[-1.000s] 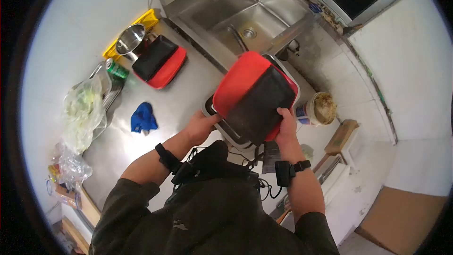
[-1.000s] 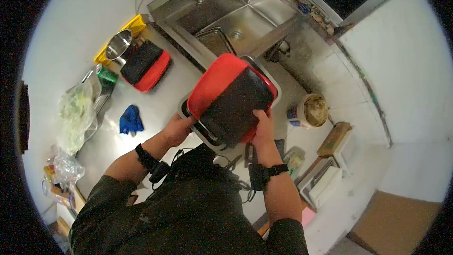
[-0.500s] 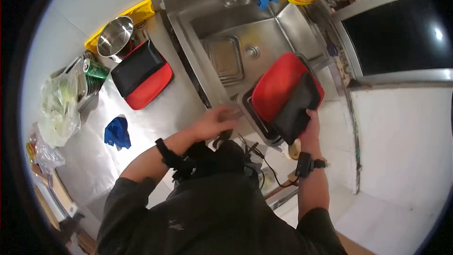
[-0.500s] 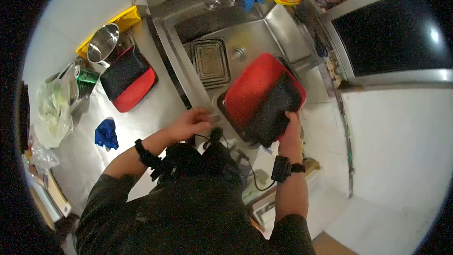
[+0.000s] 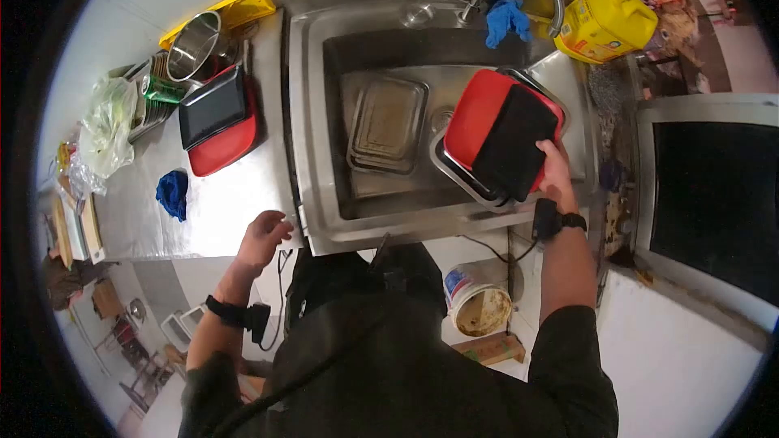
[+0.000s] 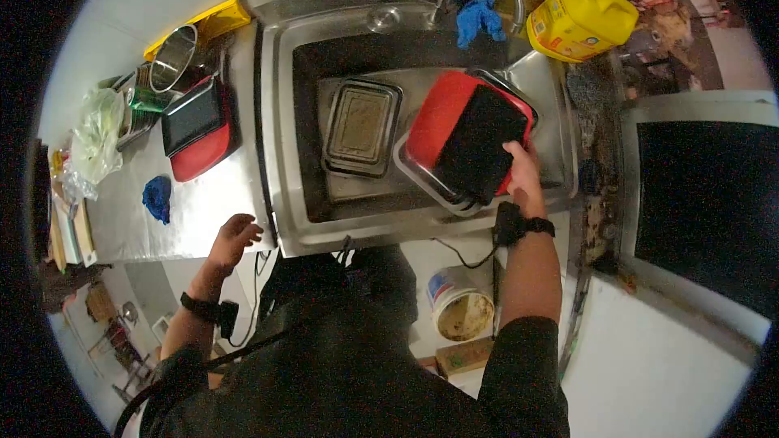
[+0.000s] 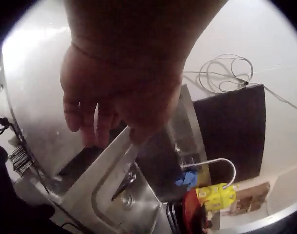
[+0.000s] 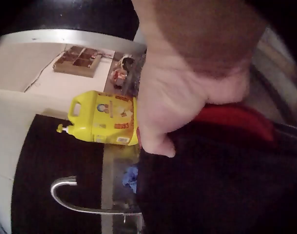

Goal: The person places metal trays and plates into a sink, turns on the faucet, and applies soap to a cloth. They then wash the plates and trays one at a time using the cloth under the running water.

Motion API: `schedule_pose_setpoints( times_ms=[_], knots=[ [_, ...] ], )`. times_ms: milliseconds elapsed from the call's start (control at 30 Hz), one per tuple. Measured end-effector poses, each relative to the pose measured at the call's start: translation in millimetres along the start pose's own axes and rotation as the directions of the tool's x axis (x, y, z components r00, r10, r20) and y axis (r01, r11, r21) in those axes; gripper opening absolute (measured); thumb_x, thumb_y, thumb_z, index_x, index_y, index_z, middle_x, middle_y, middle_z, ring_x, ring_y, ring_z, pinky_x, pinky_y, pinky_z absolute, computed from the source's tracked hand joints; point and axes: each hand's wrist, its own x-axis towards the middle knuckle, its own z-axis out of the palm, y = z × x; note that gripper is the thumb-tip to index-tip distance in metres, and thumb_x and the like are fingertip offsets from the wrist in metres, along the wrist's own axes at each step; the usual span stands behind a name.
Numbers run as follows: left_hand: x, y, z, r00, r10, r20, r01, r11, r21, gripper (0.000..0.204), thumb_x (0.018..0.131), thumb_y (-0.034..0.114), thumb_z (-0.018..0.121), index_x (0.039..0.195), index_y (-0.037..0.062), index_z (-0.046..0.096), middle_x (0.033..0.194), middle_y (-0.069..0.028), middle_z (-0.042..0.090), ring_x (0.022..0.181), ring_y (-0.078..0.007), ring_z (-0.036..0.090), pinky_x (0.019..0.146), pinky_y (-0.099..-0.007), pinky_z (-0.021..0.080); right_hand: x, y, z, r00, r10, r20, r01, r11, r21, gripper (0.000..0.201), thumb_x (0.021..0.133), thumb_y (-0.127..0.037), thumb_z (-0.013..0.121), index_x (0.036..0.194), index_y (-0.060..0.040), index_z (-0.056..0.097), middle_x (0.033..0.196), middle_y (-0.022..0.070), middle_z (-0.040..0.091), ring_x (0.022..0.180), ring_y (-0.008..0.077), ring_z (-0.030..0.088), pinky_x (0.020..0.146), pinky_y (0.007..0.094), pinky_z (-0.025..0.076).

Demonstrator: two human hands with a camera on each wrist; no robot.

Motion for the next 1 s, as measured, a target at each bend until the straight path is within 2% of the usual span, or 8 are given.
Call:
schedule_pose_setpoints(
  times_ms=[33,100,333,500,633,767,867,1000],
  knots=[
    [-1.8,0.0,13.8,0.999,-0.047,-0.024,0.046,0.998,-0.032,0.038,0.088,0.02,0.061,0.116,-0.0053,0.053,0.092,-0.0121,0.066,0.082,-0.017,0.063,0.075,-0.0292,0.049,20.5,0.6,-5.3,1.0,-0.021,0.018,0.022,0.998,-0.056,0.043,0.079,-0.009,0.059,0.122,-0.0032,0.053,0.108,0.011,0.061,0.093,0.0272,0.061,0.081,0.0408,0.051],
    [-4.8,6.6,36.0,0.994,-0.112,-0.011,0.112,0.993,-0.029,0.037,0.088,0.02,0.061,0.114,-0.0051,0.054,0.092,-0.011,0.066,0.082,-0.0162,0.063,0.074,-0.0288,0.049,59.8,4.1,-12.5,0.995,0.006,0.096,-0.005,1.0,-0.016,0.041,0.079,-0.007,0.059,0.12,-0.0024,0.054,0.104,0.0109,0.062,0.091,0.0274,0.062,0.08,0.0403,0.051],
    [-21.9,15.4,67.1,0.962,-0.199,-0.186,0.202,0.979,0.001,0.036,0.089,0.02,0.06,0.114,-0.0056,0.055,0.094,-0.0114,0.066,0.082,-0.0165,0.064,0.072,-0.0293,0.049,149.2,32.2,-14.4,0.951,0.249,0.182,-0.214,0.958,-0.193,0.038,0.08,-0.006,0.059,0.118,-0.0037,0.055,0.103,0.0118,0.061,0.087,0.0282,0.062,0.073,0.0439,0.053],
    [-37.3,-12.1,68.2,0.925,-0.282,-0.255,0.269,0.959,-0.084,0.038,0.089,0.021,0.059,0.115,-0.0063,0.055,0.097,-0.0131,0.068,0.083,-0.0179,0.065,0.073,-0.0295,0.05,192.9,67.6,-14.9,0.968,0.206,0.142,-0.165,0.952,-0.257,0.034,0.08,-0.005,0.059,0.113,-0.0023,0.058,0.098,0.0108,0.063,0.084,0.0286,0.063,0.072,0.0424,0.053],
    [-53.0,-14.2,78.4,0.882,-0.353,-0.314,0.334,0.936,-0.113,0.036,0.09,0.022,0.059,0.114,-0.005,0.056,0.096,-0.0119,0.068,0.084,-0.0177,0.065,0.073,-0.0294,0.05,227.6,92.7,-23.6,0.953,0.176,0.249,-0.102,0.954,-0.283,0.034,0.08,-0.005,0.059,0.114,-0.0026,0.058,0.099,0.0106,0.064,0.084,0.0282,0.063,0.074,0.0413,0.053],
    [-63.9,-21.4,85.4,0.854,-0.419,-0.308,0.395,0.908,-0.139,0.034,0.09,0.022,0.059,0.113,-0.0039,0.057,0.095,-0.0111,0.068,0.083,-0.0176,0.065,0.073,-0.0296,0.05,246.9,110.4,-30.6,0.938,0.284,0.2,-0.227,0.937,-0.267,0.037,0.079,-0.006,0.059,0.116,-0.004,0.056,0.103,0.0114,0.062,0.083,0.028,0.062,0.075,0.0416,0.053],
    [-61.4,-20.7,89.4,0.854,-0.428,-0.298,0.405,0.904,-0.137,0.033,0.091,0.022,0.058,0.113,-0.003,0.057,0.096,-0.0104,0.068,0.084,-0.0173,0.065,0.074,-0.0297,0.049,244.1,116.6,-29.6,0.953,0.299,0.056,-0.265,0.907,-0.328,0.037,0.08,-0.009,0.058,0.117,-0.0039,0.055,0.103,0.0122,0.062,0.086,0.0287,0.063,0.069,0.0453,0.054],
    [-59.1,-20.6,82.4,0.866,-0.382,-0.321,0.361,0.924,-0.126,0.032,0.091,0.022,0.058,0.113,-0.0023,0.058,0.097,-0.0101,0.067,0.085,-0.0169,0.064,0.075,-0.0297,0.049,257.5,131.9,-47.0,0.946,0.307,0.108,-0.256,0.906,-0.337,0.037,0.083,-0.009,0.056,0.12,-0.0044,0.054,0.104,0.0133,0.063,0.081,0.0301,0.064,0.061,0.0444,0.054]
  ],
)
